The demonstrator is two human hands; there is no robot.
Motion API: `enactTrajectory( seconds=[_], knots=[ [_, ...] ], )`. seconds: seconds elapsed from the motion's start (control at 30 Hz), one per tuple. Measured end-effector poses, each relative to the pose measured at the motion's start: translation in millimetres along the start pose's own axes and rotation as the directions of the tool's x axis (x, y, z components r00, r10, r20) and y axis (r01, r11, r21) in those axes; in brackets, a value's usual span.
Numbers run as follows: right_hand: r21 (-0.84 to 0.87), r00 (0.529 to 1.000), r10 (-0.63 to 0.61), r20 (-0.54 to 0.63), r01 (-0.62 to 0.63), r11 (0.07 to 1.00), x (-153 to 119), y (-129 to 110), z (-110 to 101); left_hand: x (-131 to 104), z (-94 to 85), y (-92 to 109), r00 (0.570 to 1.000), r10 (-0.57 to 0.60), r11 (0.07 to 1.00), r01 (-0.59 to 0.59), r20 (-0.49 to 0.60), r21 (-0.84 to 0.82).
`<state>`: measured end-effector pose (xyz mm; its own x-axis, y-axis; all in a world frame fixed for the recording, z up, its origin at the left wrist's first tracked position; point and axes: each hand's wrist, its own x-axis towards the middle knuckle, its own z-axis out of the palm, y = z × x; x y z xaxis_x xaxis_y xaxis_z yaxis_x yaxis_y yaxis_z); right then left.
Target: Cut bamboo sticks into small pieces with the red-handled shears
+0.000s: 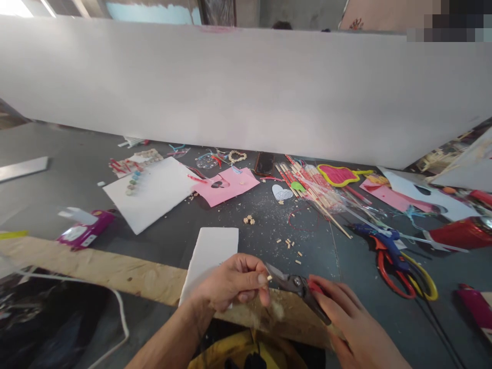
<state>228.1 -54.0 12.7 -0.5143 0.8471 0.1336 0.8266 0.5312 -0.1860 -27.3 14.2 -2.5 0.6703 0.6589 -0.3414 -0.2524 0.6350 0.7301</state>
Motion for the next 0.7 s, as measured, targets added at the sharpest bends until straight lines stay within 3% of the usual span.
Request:
enactTrajectory(
  seconds=[0.3, 0.47, 0.57, 0.7],
  knots=[
    [0.030, 1.000, -0.022, 0.007, 0.022, 0.999, -5.6, 3.3, -0.7, 0.3, -2.6, -4.1, 1.000, 0.019, 1.000, -0.019, 0.011, 0.018],
    [0.169, 0.971, 0.232, -0.057, -0.219, 0.961, -6.5, 3.1, 11.7, 0.7, 3.9, -0.6, 0.995, 0.094, 0.996, -0.094, -0.024, 0.014],
    [0.295, 0.948, 0.319, 0.003, -0.306, 0.905, -7.2, -4.0, 16.2, 0.8, 10.6, 3.9, 0.982, 0.166, 0.986, -0.164, -0.090, 0.031],
    [0.324, 0.953, 0.273, 0.128, -0.300, 0.897, -7.2, -14.9, 16.4, 2.5, 17.6, 7.5, 0.950, 0.219, 0.976, -0.209, -0.223, 0.067]
  ],
)
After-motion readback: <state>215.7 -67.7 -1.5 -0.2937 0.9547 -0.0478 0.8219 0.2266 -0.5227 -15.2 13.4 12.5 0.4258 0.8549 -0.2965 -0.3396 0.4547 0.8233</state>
